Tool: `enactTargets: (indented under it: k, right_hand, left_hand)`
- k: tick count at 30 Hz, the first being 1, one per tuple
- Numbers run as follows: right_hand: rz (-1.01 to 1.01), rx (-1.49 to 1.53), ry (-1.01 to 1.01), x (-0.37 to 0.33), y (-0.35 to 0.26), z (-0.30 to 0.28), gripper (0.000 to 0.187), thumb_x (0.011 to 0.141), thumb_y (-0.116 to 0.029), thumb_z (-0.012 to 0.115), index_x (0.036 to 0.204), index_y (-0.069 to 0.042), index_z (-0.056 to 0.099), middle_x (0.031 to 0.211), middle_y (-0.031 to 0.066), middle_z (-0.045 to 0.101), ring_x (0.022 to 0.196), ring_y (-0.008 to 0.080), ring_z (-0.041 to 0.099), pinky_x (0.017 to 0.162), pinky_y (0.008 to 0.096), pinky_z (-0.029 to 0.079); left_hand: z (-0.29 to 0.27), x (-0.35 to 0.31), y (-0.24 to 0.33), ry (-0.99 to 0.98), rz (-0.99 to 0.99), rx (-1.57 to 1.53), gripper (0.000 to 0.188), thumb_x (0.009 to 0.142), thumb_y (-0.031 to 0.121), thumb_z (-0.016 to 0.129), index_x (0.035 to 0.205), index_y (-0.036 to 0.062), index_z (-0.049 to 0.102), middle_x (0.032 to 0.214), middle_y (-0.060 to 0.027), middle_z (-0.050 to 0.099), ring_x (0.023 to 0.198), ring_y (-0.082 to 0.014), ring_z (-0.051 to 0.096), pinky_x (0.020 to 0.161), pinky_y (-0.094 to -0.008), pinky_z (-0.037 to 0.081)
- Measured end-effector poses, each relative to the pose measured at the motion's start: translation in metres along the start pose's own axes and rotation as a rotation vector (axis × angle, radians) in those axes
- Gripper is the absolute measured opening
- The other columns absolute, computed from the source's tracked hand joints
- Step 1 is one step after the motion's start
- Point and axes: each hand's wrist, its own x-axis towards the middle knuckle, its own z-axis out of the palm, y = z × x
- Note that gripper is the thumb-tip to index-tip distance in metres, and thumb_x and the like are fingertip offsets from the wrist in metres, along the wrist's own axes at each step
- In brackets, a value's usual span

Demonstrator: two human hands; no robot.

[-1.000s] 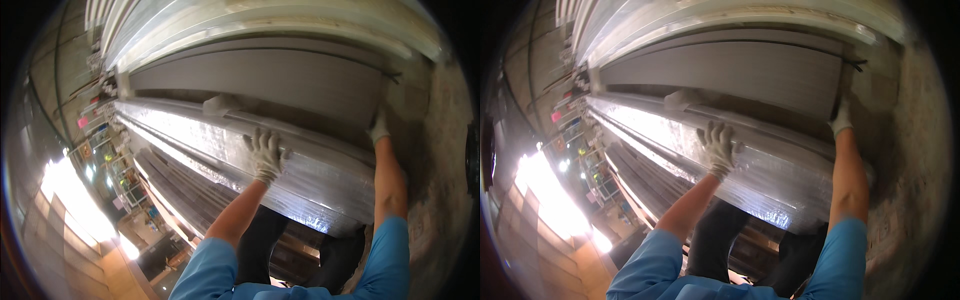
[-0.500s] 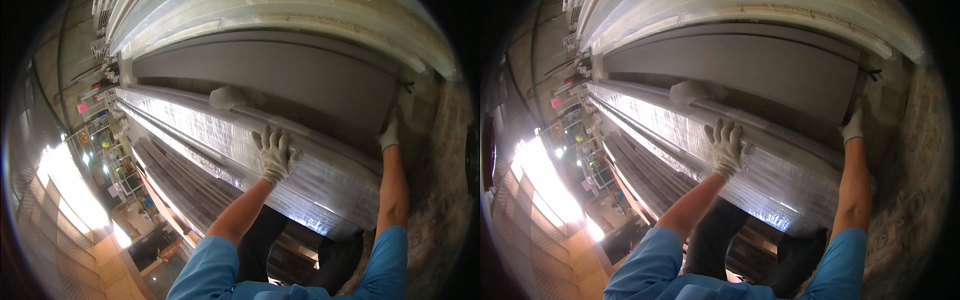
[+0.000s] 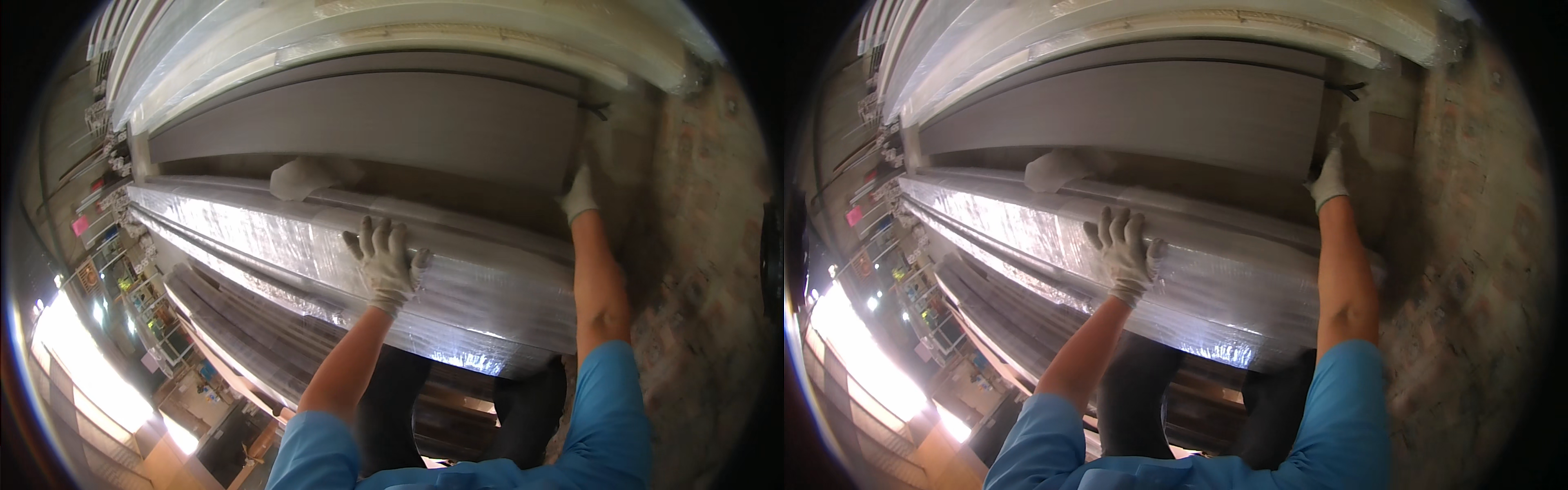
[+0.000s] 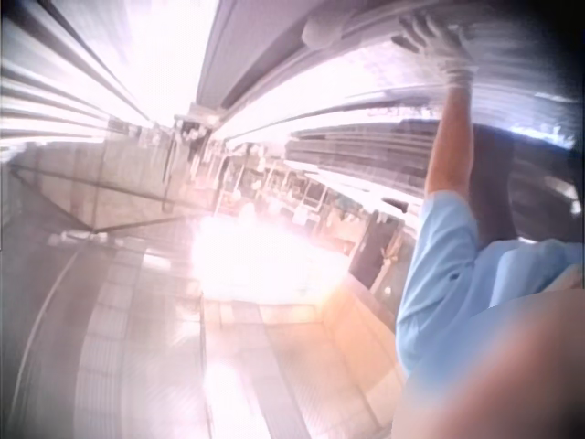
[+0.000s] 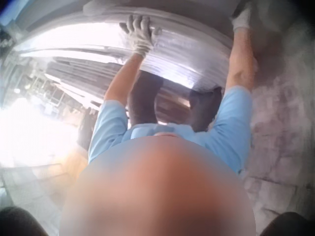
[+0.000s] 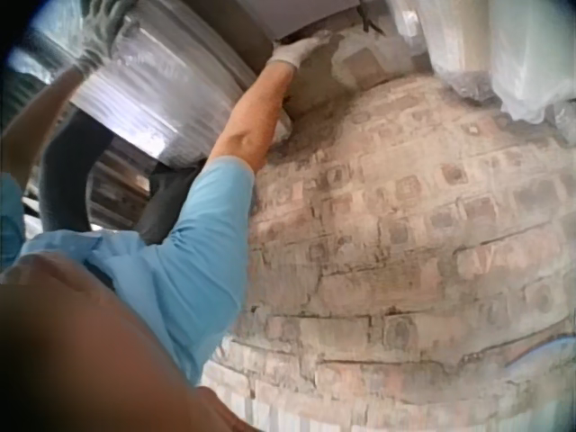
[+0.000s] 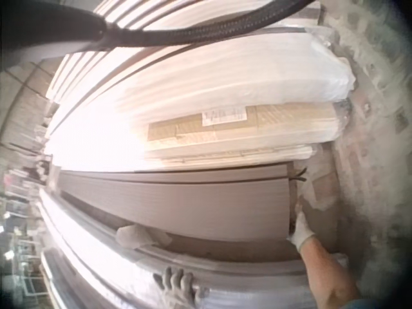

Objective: The person applies a black edge tape to the long edge of a large gray panel using a blue utility knife to press and trim the tape. After finishing, they carry the panel and place it into a vertical rack with other panels.

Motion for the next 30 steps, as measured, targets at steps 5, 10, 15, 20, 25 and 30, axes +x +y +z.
enactTargets:
  k: [5, 10, 15, 20, 25, 30]
  right_hand:
    - [-0.021, 0.083, 0.035, 0.014, 0.001, -0.003, 0.087, 0.092, -0.077, 0.041, 0.157, -0.019, 0.035, 0.156, 0.0082, 0.041, 0.144, 0.0312, 0.036, 0.116, 0.0580, 0.028]
    - [-0.018, 0.122, 0.034, 0.027, -0.001, -0.011, 0.083, 0.095, -0.069, 0.052, 0.162, -0.031, 0.020, 0.164, 0.0064, 0.026, 0.147, 0.0322, 0.031, 0.113, 0.0623, 0.028]
    - [-0.059, 0.014, -0.023, 0.019, -0.001, -0.009, 0.084, 0.096, -0.070, 0.049, 0.161, -0.023, 0.025, 0.160, 0.0088, 0.035, 0.143, 0.0319, 0.038, 0.113, 0.0582, 0.031]
    - [-0.058, -0.213, -0.024, 0.027, 0.001, -0.013, 0.080, 0.099, -0.066, 0.045, 0.154, -0.009, 0.039, 0.150, 0.0148, 0.048, 0.137, 0.0314, 0.046, 0.112, 0.0534, 0.037]
    - [-0.343, -0.690, 0.159, 0.009, -0.028, -0.035, 0.075, 0.098, -0.054, 0.058, 0.151, -0.002, 0.045, 0.152, 0.0095, 0.049, 0.136, 0.0233, 0.048, 0.110, 0.0357, 0.039]
    - [-0.640, -0.786, 0.028, -0.093, -0.048, -0.046, 0.035, 0.100, -0.030, 0.059, 0.123, -0.004, 0.065, 0.112, 0.0093, 0.065, 0.102, 0.0249, 0.061, 0.088, 0.0380, 0.050]
  left_hand:
    - [0.002, -0.003, -0.004, 0.000, 0.025, 0.012, 0.074, 0.096, 0.072, 0.029, 0.124, 0.0085, 0.056, 0.136, -0.0195, 0.055, 0.143, -0.0455, 0.034, 0.119, -0.0708, 0.007]
    - [0.008, -0.004, -0.007, 0.050, 0.064, 0.031, 0.068, 0.097, 0.070, 0.032, 0.124, 0.0112, 0.054, 0.131, -0.0152, 0.055, 0.140, -0.0445, 0.036, 0.119, -0.0708, 0.008]
    - [0.011, -0.004, -0.007, 0.076, 0.063, 0.032, 0.072, 0.096, 0.072, 0.031, 0.124, 0.0099, 0.055, 0.131, -0.0161, 0.055, 0.140, -0.0448, 0.036, 0.119, -0.0714, 0.008]
    - [0.002, 0.000, -0.003, 0.003, 0.019, -0.004, 0.076, 0.096, 0.072, 0.028, 0.121, 0.0070, 0.058, 0.132, -0.0202, 0.057, 0.143, -0.0472, 0.035, 0.119, -0.0710, 0.005]
    - [-0.023, 0.010, 0.007, -0.329, -0.051, 0.135, 0.079, 0.098, 0.072, 0.027, 0.140, 0.0092, 0.053, 0.154, -0.0169, 0.043, 0.155, -0.0405, 0.016, 0.122, -0.0677, -0.003]
    - [-0.042, 0.021, 0.011, -0.540, -0.075, 0.063, 0.082, 0.098, 0.073, 0.026, 0.154, 0.0142, 0.039, 0.165, -0.0131, 0.028, 0.156, -0.0390, 0.006, 0.123, -0.0644, -0.007]
